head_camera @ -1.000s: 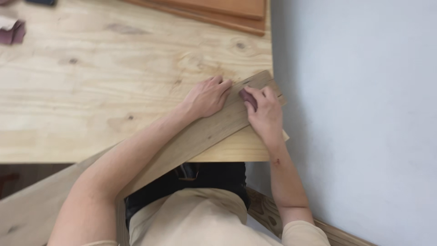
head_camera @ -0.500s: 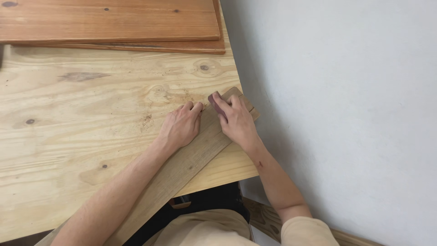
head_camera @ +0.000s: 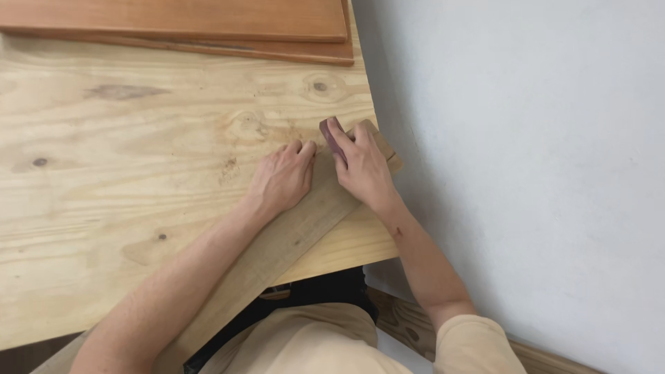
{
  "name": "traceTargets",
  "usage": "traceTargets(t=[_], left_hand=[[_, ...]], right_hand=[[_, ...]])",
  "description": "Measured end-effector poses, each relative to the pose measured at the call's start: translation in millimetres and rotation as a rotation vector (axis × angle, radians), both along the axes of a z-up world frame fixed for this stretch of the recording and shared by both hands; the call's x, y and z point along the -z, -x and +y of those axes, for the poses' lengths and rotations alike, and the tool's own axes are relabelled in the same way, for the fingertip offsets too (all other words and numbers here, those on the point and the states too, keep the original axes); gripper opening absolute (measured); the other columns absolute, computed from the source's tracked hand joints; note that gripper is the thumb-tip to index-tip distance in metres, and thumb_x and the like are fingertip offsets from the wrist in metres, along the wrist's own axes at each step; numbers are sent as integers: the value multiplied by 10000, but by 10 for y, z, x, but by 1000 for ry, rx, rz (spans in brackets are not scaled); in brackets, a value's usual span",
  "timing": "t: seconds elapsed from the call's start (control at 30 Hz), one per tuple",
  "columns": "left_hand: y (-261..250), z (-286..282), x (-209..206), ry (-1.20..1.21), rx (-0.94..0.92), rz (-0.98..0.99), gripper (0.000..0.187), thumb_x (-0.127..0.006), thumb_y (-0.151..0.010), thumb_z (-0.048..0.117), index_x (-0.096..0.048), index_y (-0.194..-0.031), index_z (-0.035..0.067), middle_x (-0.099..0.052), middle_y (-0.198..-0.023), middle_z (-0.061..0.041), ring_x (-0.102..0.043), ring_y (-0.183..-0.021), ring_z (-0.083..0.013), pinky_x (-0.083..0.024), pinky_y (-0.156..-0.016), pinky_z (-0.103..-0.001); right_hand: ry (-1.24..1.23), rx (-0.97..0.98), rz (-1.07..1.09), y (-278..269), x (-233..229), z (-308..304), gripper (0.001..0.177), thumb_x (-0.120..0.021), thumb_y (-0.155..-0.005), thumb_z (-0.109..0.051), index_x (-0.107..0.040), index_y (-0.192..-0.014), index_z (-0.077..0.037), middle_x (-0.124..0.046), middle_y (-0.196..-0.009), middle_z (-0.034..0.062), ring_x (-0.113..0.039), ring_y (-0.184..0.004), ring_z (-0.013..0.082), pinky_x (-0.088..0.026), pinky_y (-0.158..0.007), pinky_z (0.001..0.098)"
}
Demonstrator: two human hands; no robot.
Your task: The person sands the edge and surface of a wooden board by hand using a piece of sandpaper.
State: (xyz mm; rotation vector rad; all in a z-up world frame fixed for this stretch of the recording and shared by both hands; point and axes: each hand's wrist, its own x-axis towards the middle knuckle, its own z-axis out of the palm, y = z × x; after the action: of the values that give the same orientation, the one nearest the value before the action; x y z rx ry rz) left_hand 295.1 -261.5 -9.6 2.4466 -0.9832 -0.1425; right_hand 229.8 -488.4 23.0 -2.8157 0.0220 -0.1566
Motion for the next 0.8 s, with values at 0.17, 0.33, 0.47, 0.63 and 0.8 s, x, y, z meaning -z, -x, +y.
traceTargets(t=[0.17, 0.33, 0.47, 0.63, 0.8], left_hand=[[61, 18, -46, -11, -15, -10, 243, -453, -1254, 336, -639, -1266, 180, -684, -1144, -142, -843, -1145, -468, -717, -885, -612], [24, 11, 18, -2, -3, 0, 259, -407, -1246, 270, -652, -1264, 186, -682, -1150, -133, -842, -1153, -439, -712, -900, -575], [2, 1, 106, 17, 7, 12, 242, -439, -1252, 334, -643, -1289, 208, -676, -1168, -151, -823, -1177, -486, -712, -907, -630], [16, 24, -24, 0, -21, 32, 258, -425, -1233, 281, -665, -1299, 212, -691, -1171, -145, -828, -1212, -455, -721, -931, -622], [4, -41, 203, 42, -8, -10, 234, -442, -1204, 276, -649, -1282, 200, -694, -1170, -145, -833, -1200, -461, -724, -914, -630]], right_hand=[[29, 88, 143, 1022, -428, 430, 745, -705, -1172, -188, -535, -1897, -192, -552, -1240, 132, -725, -1235, 403, -754, -894, 556], [80, 124, 165, 643, -389, 362, 713, -725, -1171, -266, -593, -1871, -231, -589, -1234, 125, -744, -1183, 367, -743, -822, 528], [51, 92, 36, 65, -211, 236, 679, -729, -1165, -207, -627, -1836, -187, -603, -1222, 136, -768, -1175, 375, -747, -821, 530], [54, 119, 145, 834, -594, 699, 767, -690, -1144, -159, -527, -1893, -140, -627, -1271, 221, -783, -1185, 498, -728, -830, 666], [43, 160, 77, 448, -373, 548, 707, -753, -1118, -179, -652, -1816, -135, -629, -1191, 156, -808, -1083, 433, -718, -811, 567]])
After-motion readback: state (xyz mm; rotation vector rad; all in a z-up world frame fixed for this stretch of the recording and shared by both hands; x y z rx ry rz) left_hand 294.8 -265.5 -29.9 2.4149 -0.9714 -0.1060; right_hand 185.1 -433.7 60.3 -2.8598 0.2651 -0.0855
